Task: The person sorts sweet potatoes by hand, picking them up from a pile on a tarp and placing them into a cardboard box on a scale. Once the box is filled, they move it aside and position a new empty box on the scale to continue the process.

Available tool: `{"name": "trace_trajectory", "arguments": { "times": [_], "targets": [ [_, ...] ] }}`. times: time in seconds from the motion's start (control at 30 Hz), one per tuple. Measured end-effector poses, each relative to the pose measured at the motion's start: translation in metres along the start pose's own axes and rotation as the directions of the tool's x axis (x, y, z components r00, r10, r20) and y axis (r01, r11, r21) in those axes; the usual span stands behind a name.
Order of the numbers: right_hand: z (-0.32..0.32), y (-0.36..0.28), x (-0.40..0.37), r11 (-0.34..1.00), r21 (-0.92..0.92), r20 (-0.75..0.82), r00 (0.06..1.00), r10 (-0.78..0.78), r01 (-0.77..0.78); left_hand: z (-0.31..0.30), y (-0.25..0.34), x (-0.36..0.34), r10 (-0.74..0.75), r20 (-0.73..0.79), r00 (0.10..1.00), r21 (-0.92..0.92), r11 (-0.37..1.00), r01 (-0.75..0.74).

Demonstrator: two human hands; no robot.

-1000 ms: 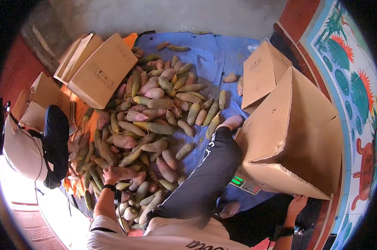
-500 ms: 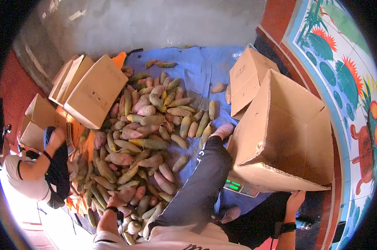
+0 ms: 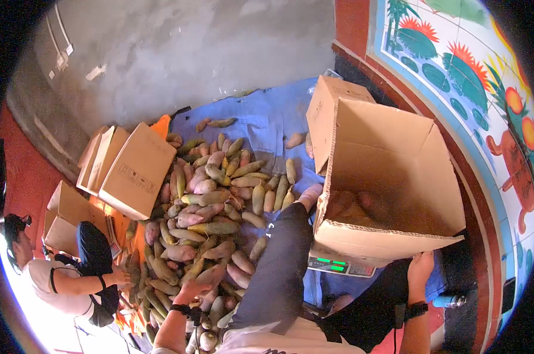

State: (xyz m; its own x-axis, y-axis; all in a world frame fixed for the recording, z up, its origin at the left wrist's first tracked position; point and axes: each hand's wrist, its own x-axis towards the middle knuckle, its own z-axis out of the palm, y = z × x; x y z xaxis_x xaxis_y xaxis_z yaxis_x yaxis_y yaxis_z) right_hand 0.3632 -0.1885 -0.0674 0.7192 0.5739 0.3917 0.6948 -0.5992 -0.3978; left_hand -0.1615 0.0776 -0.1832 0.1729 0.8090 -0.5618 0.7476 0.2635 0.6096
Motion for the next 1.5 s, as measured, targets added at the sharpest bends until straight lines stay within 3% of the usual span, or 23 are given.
{"name": "trace_trajectory", "arguments": {
  "times": [0.07,0.2,0.23,0.27,0.33,0.4,0.47,0.53,0.63,0.73,0.93,1.0,1.17,1.23,1.37,1.5],
  "targets": [
    [-0.001,-0.004,0.000,1.000,-0.016,0.038,0.999,0.018,-0.017,-0.034,-0.009,-0.046,-0.057,-0.122,0.991,-0.032,0.998,0.053],
    [0.001,-0.014,0.001,0.997,0.075,-0.044,0.999,0.021,-0.017,-0.059,0.066,-0.092,0.020,-0.215,0.976,-0.195,0.979,-0.063],
    [0.001,-0.015,0.000,0.995,0.093,-0.065,0.997,0.032,-0.026,-0.055,0.070,-0.080,0.185,-0.364,0.913,-0.139,0.958,-0.249],
    [0.000,-0.016,-0.001,0.994,0.097,-0.069,0.996,0.048,-0.041,-0.057,0.097,-0.091,0.196,-0.360,0.912,-0.125,0.959,-0.256],
    [-0.002,-0.017,-0.001,0.996,0.091,-0.029,1.000,0.005,-0.002,-0.066,0.178,-0.125,0.378,-0.359,0.853,-0.223,0.853,-0.472],
    [-0.001,-0.015,-0.001,0.996,0.094,-0.046,0.999,-0.011,0.015,-0.065,0.211,-0.125,0.530,-0.374,0.761,-0.265,0.726,-0.635],
    [0.001,-0.015,0.001,0.993,0.106,-0.055,0.998,-0.039,0.045,-0.063,0.264,-0.154,0.607,-0.350,0.713,-0.332,0.632,-0.701],
    [-0.001,-0.016,0.000,0.998,0.058,-0.009,1.000,0.020,-0.020,-0.056,0.297,-0.170,0.674,-0.333,0.659,-0.343,0.565,-0.751],
    [0.001,-0.013,0.000,0.997,0.075,-0.012,1.000,0.015,-0.014,-0.045,0.327,-0.163,0.845,-0.298,0.443,-0.052,0.449,-0.892],
    [0.010,-0.001,0.002,0.999,0.032,0.001,1.000,-0.005,0.005,-0.033,0.362,-0.174,0.946,-0.235,0.222,0.222,0.275,-0.936],
    [0.004,-0.004,0.001,0.995,0.101,0.014,1.000,-0.013,0.012,0.011,0.380,-0.163,0.968,-0.154,0.198,0.267,0.233,-0.935],
    [0.000,-0.010,0.001,0.993,0.118,0.021,1.000,-0.009,0.006,0.019,0.378,-0.157,0.981,-0.086,0.174,0.427,0.194,-0.883],
    [0.007,0.003,0.002,0.995,0.094,0.030,0.999,-0.035,0.032,0.026,0.375,-0.143,0.991,-0.114,0.075,0.434,0.118,-0.893],
    [0.004,-0.002,0.001,0.997,0.076,0.041,0.999,-0.027,0.024,0.026,0.373,-0.144,0.979,-0.203,0.000,0.430,0.089,-0.898],
    [0.006,0.001,0.001,0.993,0.074,-0.011,0.996,-0.092,0.093,0.030,0.368,-0.139,0.950,-0.312,0.031,0.334,0.141,-0.932],
    [0.003,0.000,0.002,0.998,0.057,0.050,0.998,-0.034,0.031,0.032,0.359,-0.140,0.915,-0.396,0.074,0.203,0.166,-0.965]
  ]
}}
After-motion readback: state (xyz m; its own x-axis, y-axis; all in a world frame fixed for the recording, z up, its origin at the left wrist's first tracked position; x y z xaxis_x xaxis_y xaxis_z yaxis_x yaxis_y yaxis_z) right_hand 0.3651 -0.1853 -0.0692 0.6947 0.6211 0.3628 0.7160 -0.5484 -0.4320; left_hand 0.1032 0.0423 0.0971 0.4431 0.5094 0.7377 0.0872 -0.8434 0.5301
